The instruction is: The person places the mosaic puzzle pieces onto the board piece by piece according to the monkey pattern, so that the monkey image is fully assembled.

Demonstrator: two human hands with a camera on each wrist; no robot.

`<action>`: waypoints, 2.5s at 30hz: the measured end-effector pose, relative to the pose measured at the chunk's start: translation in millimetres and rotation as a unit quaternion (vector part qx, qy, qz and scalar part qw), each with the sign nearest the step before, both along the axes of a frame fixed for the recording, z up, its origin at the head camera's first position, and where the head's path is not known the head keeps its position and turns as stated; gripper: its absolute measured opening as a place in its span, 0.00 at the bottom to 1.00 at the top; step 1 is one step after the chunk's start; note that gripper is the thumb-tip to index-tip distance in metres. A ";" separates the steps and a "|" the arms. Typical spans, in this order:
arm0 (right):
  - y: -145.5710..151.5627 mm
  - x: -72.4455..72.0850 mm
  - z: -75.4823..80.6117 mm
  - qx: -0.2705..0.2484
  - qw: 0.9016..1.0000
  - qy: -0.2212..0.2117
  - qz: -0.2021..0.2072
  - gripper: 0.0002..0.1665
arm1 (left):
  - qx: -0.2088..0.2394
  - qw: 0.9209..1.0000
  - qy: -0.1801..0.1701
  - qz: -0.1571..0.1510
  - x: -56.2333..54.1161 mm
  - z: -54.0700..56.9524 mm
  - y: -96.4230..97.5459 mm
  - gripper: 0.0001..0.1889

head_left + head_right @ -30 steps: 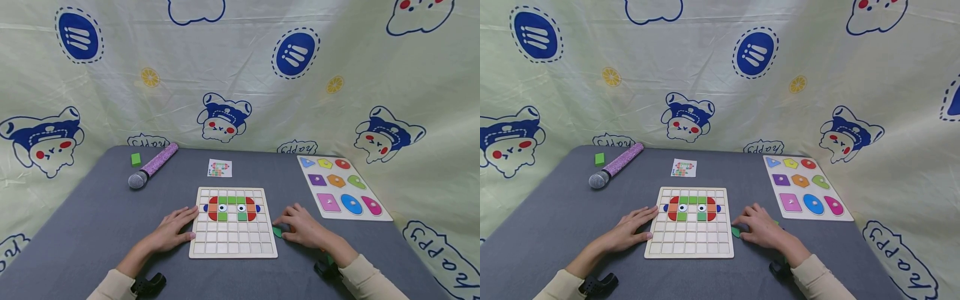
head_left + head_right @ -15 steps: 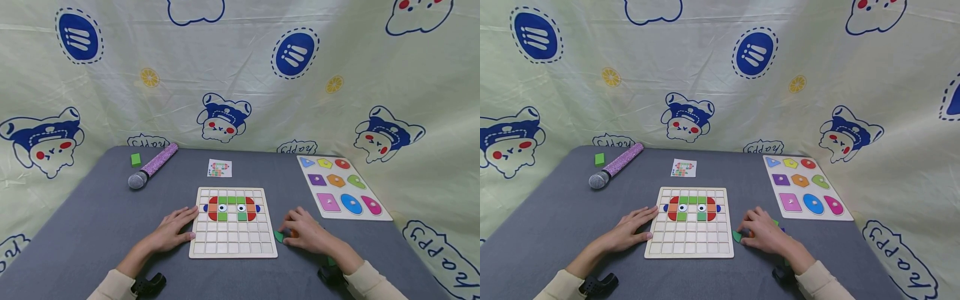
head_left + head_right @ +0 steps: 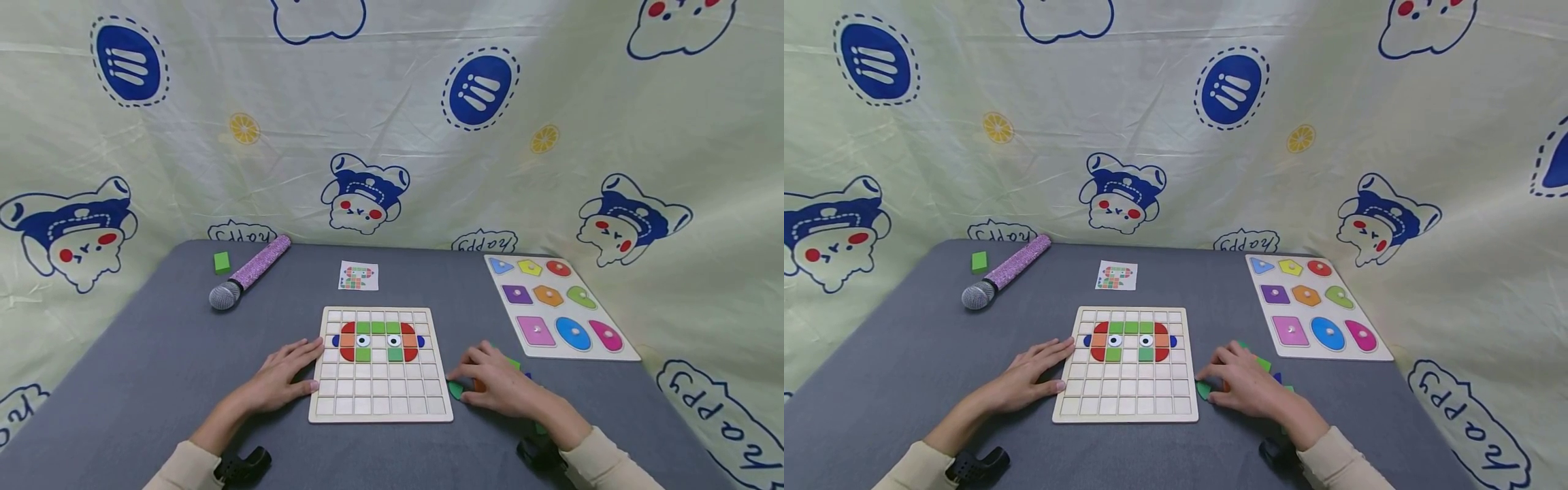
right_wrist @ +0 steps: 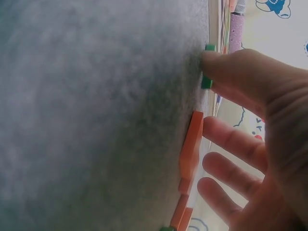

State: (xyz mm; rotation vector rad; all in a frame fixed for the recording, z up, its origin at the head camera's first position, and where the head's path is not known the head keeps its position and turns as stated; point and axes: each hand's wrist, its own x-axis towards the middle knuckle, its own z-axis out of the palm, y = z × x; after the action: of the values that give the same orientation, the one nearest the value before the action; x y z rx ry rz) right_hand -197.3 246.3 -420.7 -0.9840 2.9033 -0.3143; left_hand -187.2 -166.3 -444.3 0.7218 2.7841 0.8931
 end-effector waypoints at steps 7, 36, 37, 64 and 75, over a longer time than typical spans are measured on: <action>5.2 0.4 -1.5 -0.011 1.000 0.002 0.004 0.15 | 0.001 1.000 0.001 -0.001 0.3 1.0 0.3 0.34; -38.8 -3.2 2.2 -0.051 0.993 0.104 0.010 0.12 | -0.002 1.000 -0.005 -0.001 0.3 1.2 0.1 0.34; -46.0 -3.5 2.7 -0.053 0.993 0.106 0.010 0.12 | -0.002 1.000 -0.002 -0.001 0.3 0.9 0.0 0.34; -171.8 -12.6 3.2 -0.009 0.993 0.116 -0.016 0.09 | 0.004 1.000 0.014 -0.009 1.1 0.8 -0.6 0.34; -180.0 -13.8 2.8 0.013 0.995 0.099 -0.012 0.10 | 0.005 1.000 0.012 -0.006 1.7 1.9 -1.2 0.34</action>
State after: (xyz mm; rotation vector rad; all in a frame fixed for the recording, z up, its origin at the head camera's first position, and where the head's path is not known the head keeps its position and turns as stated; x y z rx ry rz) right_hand -211.2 66.3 -417.8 -1.0318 3.0900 -0.1888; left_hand -185.6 -167.4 -442.4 0.7564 2.7948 0.9035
